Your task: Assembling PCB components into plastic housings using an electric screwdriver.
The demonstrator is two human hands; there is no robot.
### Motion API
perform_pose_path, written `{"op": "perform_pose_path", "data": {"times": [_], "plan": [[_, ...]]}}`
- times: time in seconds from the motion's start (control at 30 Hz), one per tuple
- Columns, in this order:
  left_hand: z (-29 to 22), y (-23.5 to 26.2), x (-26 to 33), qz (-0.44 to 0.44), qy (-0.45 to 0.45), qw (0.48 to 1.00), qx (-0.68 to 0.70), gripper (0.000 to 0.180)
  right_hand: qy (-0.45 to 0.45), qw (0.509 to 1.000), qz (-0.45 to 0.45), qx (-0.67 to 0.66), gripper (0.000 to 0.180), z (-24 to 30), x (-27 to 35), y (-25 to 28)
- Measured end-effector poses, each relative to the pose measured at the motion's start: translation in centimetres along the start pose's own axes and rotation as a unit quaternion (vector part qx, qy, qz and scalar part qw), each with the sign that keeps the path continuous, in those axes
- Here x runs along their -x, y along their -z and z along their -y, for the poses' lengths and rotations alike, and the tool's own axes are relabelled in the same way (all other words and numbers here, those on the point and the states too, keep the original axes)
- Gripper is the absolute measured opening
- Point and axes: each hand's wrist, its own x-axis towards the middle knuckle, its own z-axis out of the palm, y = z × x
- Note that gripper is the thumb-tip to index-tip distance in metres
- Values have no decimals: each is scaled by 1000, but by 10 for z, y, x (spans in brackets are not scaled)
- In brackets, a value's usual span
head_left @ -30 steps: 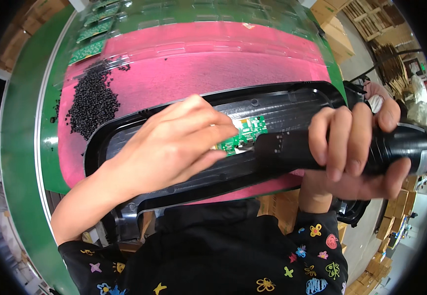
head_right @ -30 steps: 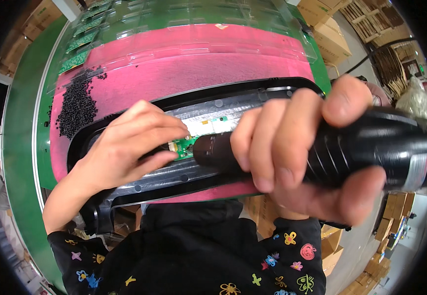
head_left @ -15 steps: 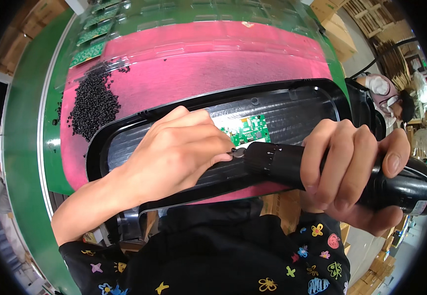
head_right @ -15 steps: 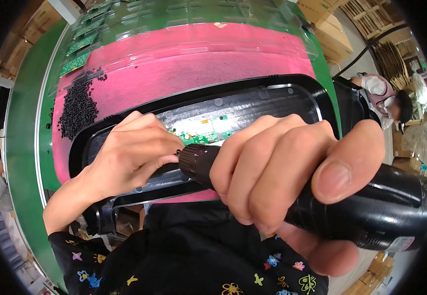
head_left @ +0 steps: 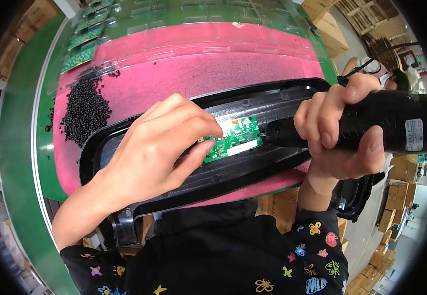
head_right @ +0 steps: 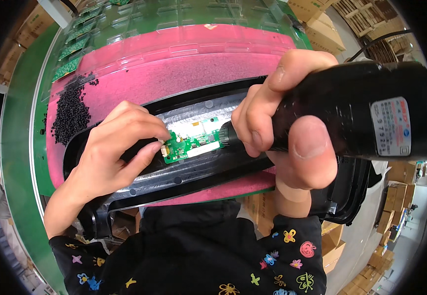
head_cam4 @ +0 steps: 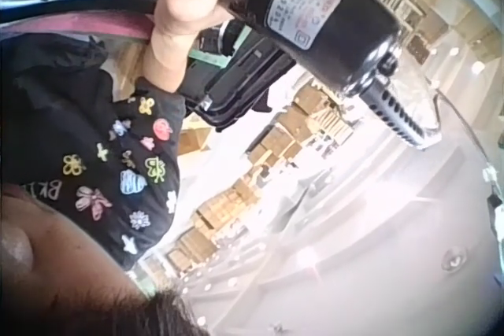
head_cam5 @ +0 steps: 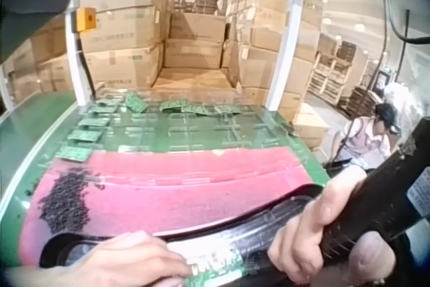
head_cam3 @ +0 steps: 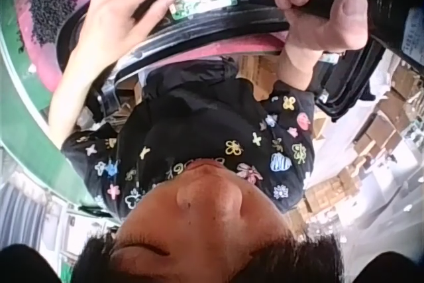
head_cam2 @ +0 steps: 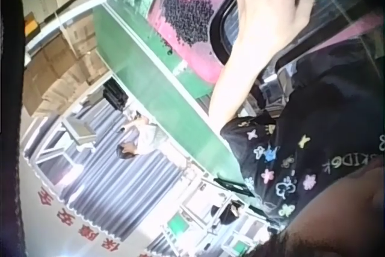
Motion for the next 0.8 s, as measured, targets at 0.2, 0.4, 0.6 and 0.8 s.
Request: {"op": "perform_pose_path", "data": {"times": [0.2, 0.4, 0.6, 0.8], "plan": [[2, 0, 0, -20, -15, 1000, -6, 22, -23, 1000, -11, 13, 47, 3, 3, -4], [-3, 9, 2, -85, -51, 995, -18, 23, -41, 999, 5, 27, 45, -2, 1, -16], [-18, 50, 10, -170, -46, 984, -1, 26, -60, 996, 45, 50, 40, -15, -8, -12], [-45, 76, 59, -264, 165, 950, 22, 31, -32, 999, 8, 21, 45, -7, -5, -9]]}}
